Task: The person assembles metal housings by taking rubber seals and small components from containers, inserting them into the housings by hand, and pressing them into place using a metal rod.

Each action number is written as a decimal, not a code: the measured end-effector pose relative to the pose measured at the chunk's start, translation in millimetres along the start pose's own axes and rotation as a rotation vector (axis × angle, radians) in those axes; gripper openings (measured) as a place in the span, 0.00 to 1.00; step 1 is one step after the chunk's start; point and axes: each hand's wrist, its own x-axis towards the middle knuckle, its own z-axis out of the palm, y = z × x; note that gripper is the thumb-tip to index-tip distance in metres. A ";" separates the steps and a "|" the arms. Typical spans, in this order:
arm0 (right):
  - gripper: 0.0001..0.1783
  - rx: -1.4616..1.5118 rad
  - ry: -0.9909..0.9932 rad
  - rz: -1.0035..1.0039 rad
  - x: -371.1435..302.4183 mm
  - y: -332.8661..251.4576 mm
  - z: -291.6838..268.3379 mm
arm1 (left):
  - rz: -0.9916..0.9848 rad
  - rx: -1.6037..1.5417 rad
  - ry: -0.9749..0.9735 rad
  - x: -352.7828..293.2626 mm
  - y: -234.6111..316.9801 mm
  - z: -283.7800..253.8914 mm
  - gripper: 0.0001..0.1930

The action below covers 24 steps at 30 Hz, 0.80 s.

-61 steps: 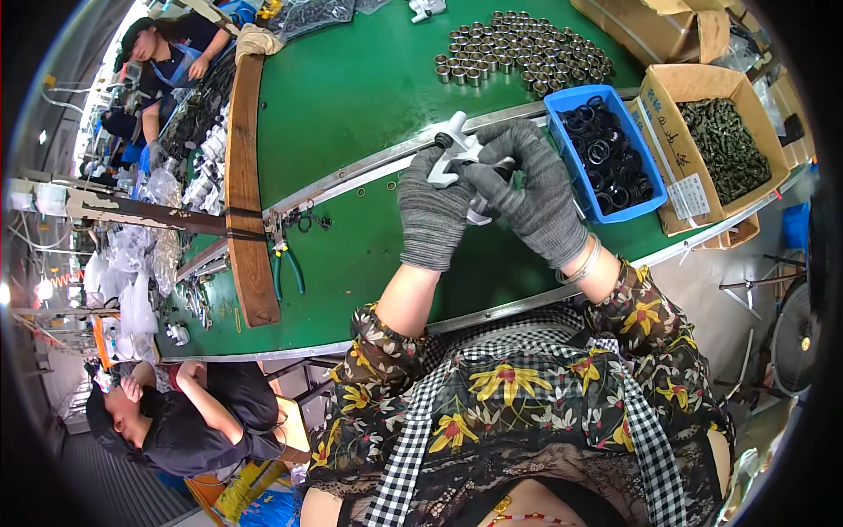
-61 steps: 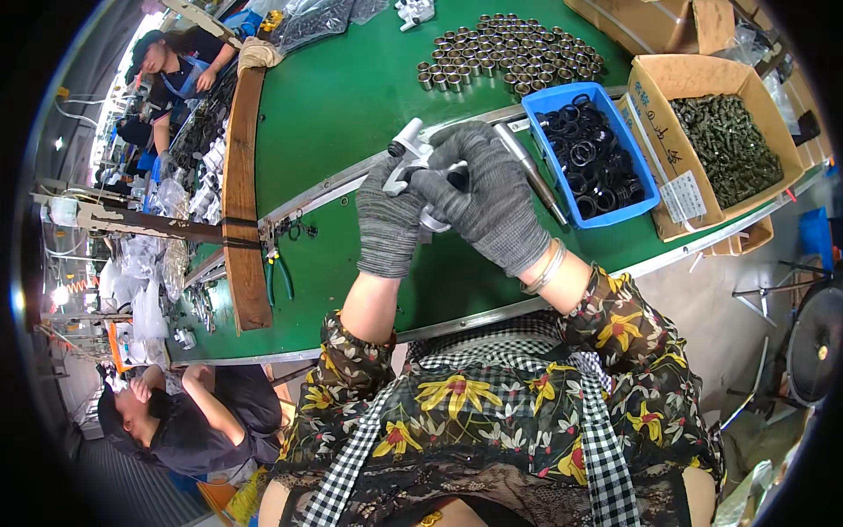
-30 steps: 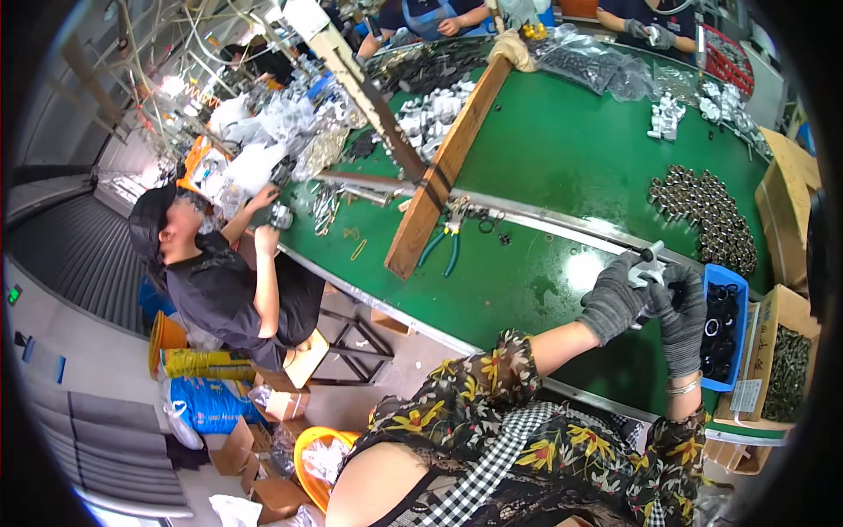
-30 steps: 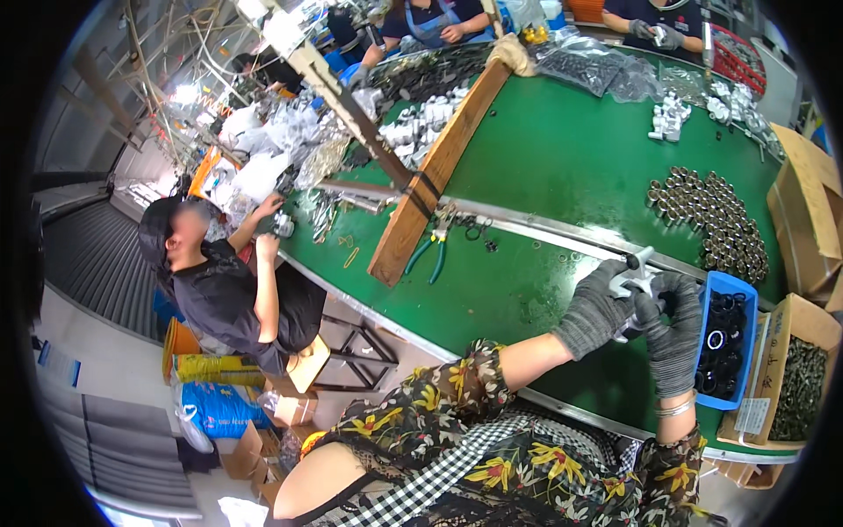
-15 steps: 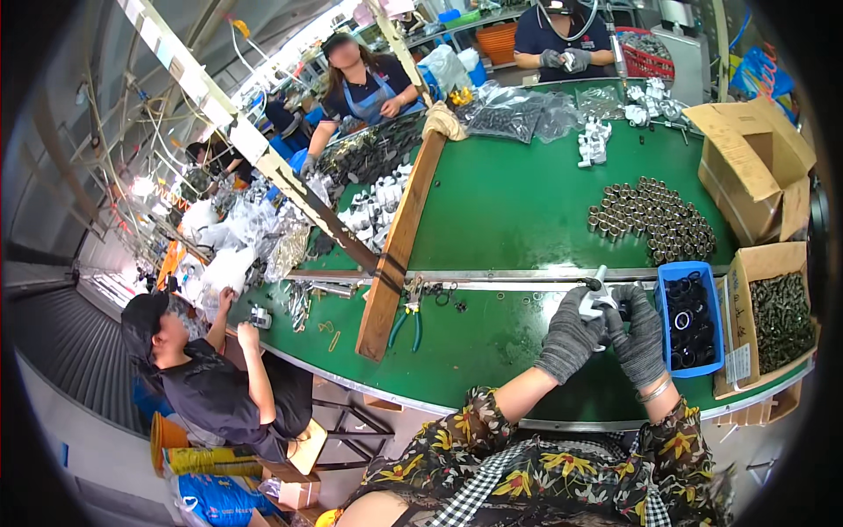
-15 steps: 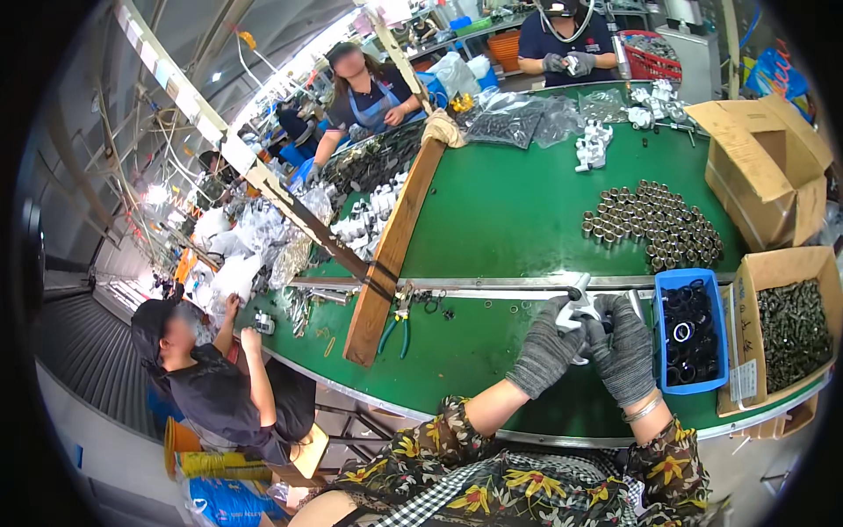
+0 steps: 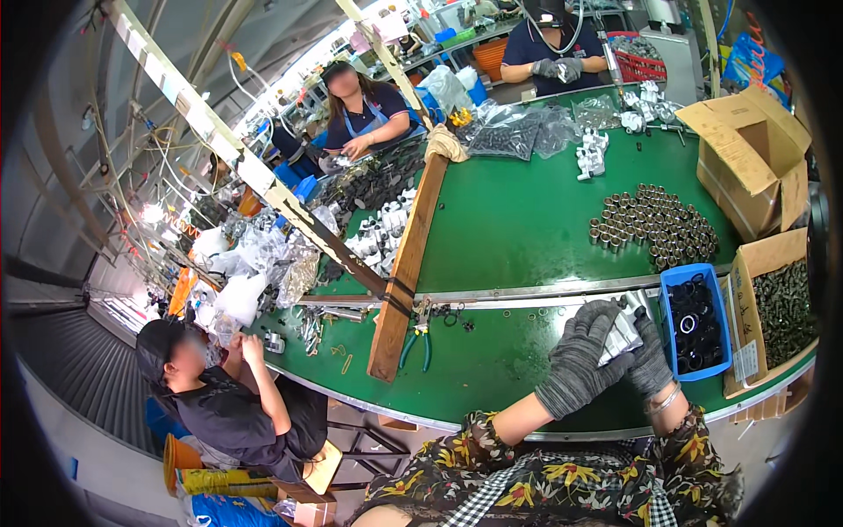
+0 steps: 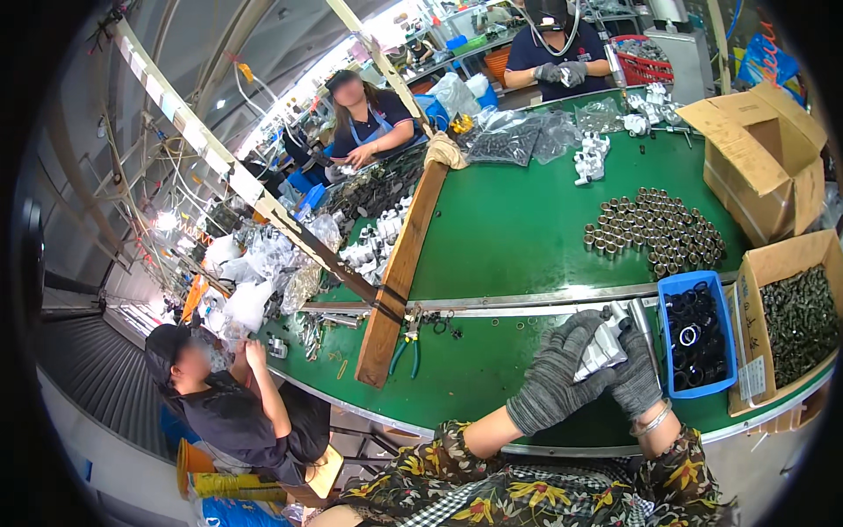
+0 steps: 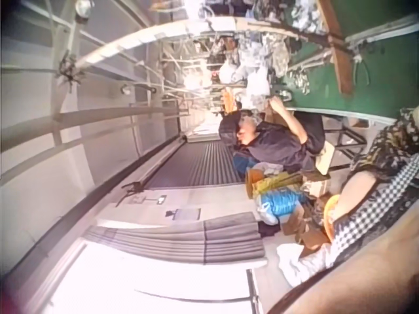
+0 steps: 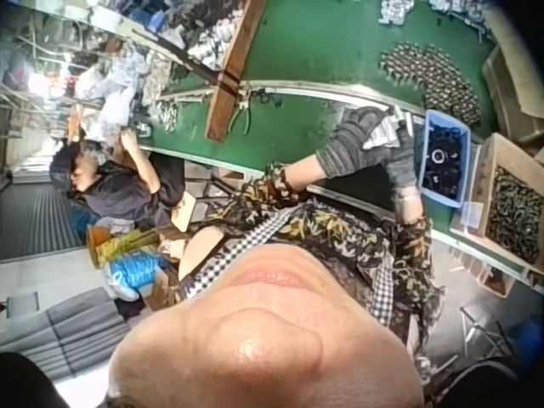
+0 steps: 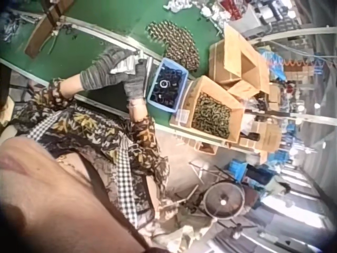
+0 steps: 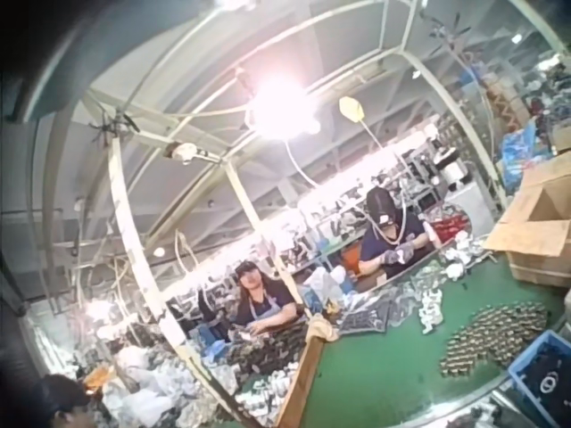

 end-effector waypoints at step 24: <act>0.31 -0.651 -0.172 -0.174 -20.7 -32.5 26.4 | -0.312 -0.576 -0.381 1.9 7.5 2.8 0.44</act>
